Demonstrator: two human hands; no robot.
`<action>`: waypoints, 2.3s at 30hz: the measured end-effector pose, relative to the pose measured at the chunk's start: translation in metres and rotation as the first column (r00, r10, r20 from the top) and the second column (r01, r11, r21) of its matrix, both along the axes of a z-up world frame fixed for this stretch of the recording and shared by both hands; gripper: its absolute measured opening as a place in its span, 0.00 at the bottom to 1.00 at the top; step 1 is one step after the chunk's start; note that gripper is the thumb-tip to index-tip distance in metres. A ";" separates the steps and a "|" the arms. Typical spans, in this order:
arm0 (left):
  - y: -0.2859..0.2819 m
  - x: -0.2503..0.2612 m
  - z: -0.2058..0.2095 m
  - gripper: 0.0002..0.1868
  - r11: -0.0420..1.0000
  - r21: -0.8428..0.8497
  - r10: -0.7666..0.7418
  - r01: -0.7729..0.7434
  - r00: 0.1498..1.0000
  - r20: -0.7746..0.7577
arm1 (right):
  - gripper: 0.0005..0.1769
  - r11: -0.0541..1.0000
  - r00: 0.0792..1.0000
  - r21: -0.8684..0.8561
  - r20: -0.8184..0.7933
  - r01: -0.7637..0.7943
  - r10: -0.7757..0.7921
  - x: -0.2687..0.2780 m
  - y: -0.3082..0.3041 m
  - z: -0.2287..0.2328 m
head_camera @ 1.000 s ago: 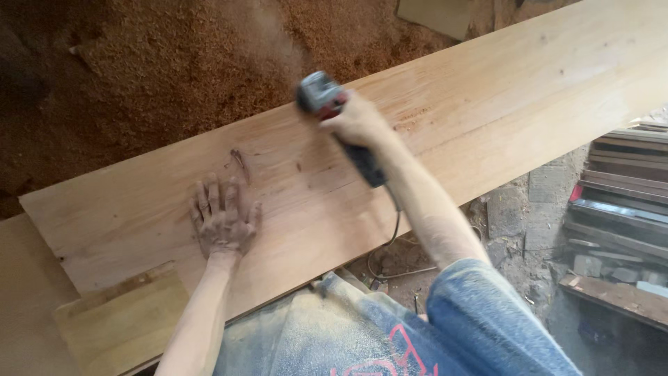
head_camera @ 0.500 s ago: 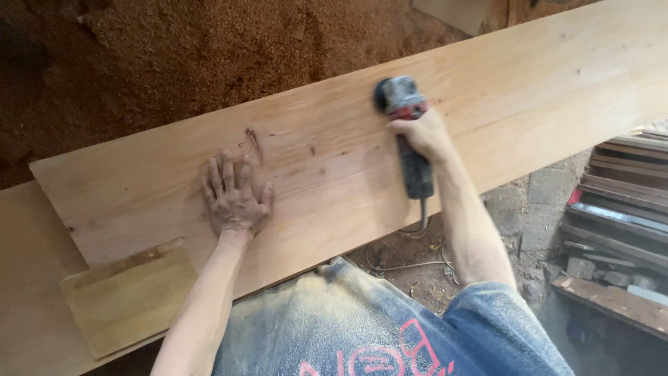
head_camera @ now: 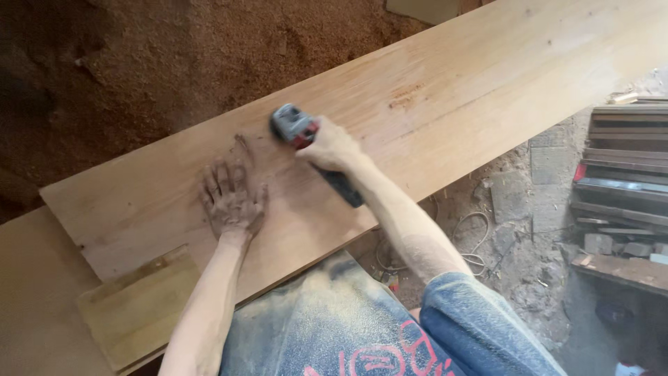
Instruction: The person sands a large wooden plank using a handheld orbital sander, moving the tool back and forth along the surface. The person also sands a smaller wooden piece placed on top of the plank. The camera remains in a first-person view throughout the task.
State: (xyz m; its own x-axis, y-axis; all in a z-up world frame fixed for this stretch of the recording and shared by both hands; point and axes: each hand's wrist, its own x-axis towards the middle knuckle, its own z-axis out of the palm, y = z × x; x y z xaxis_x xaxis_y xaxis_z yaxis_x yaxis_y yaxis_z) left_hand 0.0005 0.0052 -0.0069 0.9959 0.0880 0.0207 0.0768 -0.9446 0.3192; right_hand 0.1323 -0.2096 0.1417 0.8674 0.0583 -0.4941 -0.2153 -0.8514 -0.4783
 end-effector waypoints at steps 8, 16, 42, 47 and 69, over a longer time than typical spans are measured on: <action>-0.003 -0.001 -0.007 0.44 0.998 -0.041 0.041 -0.040 0.999 0.031 | 0.26 0.878 0.935 0.388 0.092 0.282 -0.341 0.012 -0.141 -0.027; -0.002 -0.003 -0.014 0.35 0.986 -0.151 0.083 -0.066 0.990 0.111 | 0.22 0.977 0.980 0.125 0.071 0.174 -0.183 -0.034 -0.072 -0.025; -0.146 0.057 0.013 0.46 0.994 -0.073 0.072 -0.079 0.993 -0.093 | 0.35 0.973 0.980 0.111 -0.011 0.201 -0.201 0.013 -0.225 -0.010; -0.168 0.078 0.021 0.46 0.994 -0.043 0.090 -0.097 0.985 -0.144 | 0.27 0.956 0.969 0.166 0.004 0.243 -0.247 0.051 -0.316 -0.008; -0.159 0.084 0.025 0.39 0.991 -0.118 0.040 -0.057 0.989 -0.144 | 0.54 0.996 0.982 -0.074 -0.176 0.057 -0.070 -0.068 -0.174 0.013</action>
State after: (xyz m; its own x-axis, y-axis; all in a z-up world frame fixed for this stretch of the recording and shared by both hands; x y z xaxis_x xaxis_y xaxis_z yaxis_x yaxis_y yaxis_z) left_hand 0.0848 -0.1539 0.0185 0.9825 0.1295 -0.1337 0.1741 -0.8934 0.4142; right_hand 0.0644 -0.3838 0.1551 0.7660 -0.0330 -0.6420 -0.3464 -0.8625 -0.3690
